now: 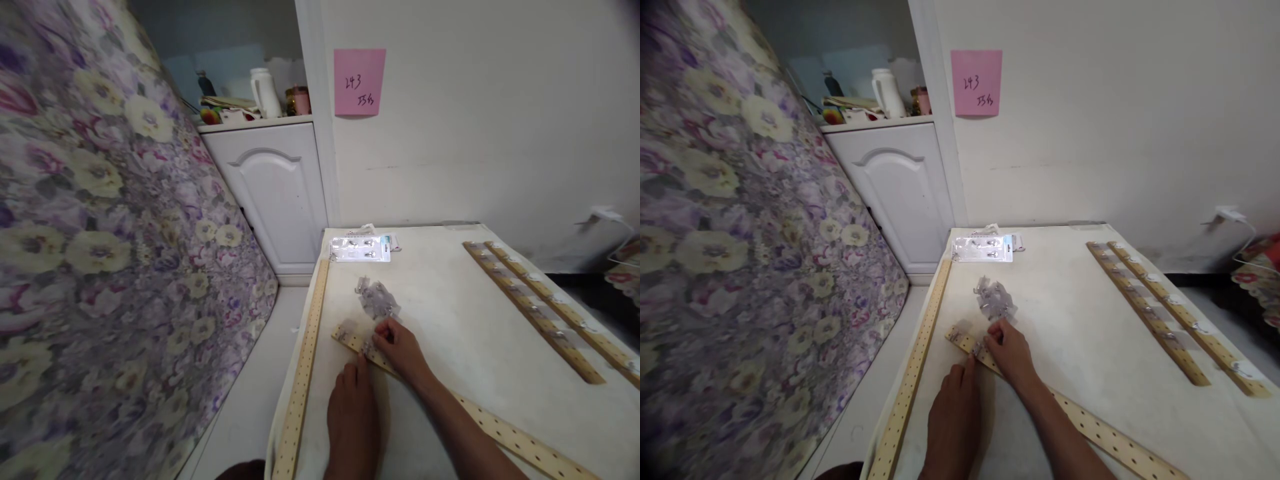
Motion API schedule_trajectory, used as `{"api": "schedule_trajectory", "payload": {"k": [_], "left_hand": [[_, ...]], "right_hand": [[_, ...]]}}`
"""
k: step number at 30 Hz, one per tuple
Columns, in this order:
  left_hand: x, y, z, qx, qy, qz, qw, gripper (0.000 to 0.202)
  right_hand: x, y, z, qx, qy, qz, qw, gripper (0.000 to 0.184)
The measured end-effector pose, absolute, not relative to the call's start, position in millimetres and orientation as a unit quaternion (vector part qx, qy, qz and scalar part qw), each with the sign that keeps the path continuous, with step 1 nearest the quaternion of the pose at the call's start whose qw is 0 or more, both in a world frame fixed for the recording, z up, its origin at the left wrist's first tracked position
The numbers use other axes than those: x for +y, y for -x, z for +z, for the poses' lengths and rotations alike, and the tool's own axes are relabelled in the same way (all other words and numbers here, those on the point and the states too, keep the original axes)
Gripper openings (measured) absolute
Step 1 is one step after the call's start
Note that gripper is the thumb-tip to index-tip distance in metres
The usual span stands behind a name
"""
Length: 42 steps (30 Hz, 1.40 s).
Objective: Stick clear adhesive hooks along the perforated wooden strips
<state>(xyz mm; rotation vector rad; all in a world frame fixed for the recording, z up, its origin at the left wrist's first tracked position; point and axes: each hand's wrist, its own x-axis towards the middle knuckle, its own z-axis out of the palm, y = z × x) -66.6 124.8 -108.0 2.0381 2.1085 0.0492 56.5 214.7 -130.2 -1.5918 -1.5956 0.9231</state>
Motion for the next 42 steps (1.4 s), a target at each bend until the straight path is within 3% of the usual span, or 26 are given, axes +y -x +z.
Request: {"api": "schedule_trajectory", "payload": {"k": [31, 42], "left_hand": [[124.3, 69.1, -111.3, 0.702, -0.708, 0.02, 0.066, 0.055], [122.4, 69.9, -103.5, 0.715, -0.691, 0.028, 0.102, 0.052]], "right_hand": [[212.9, -51.5, -127.8, -0.611, 0.639, 0.345, 0.315, 0.019], [210.4, -57.2, -129.3, -0.618, 0.618, 0.342, 0.345, 0.021]]}}
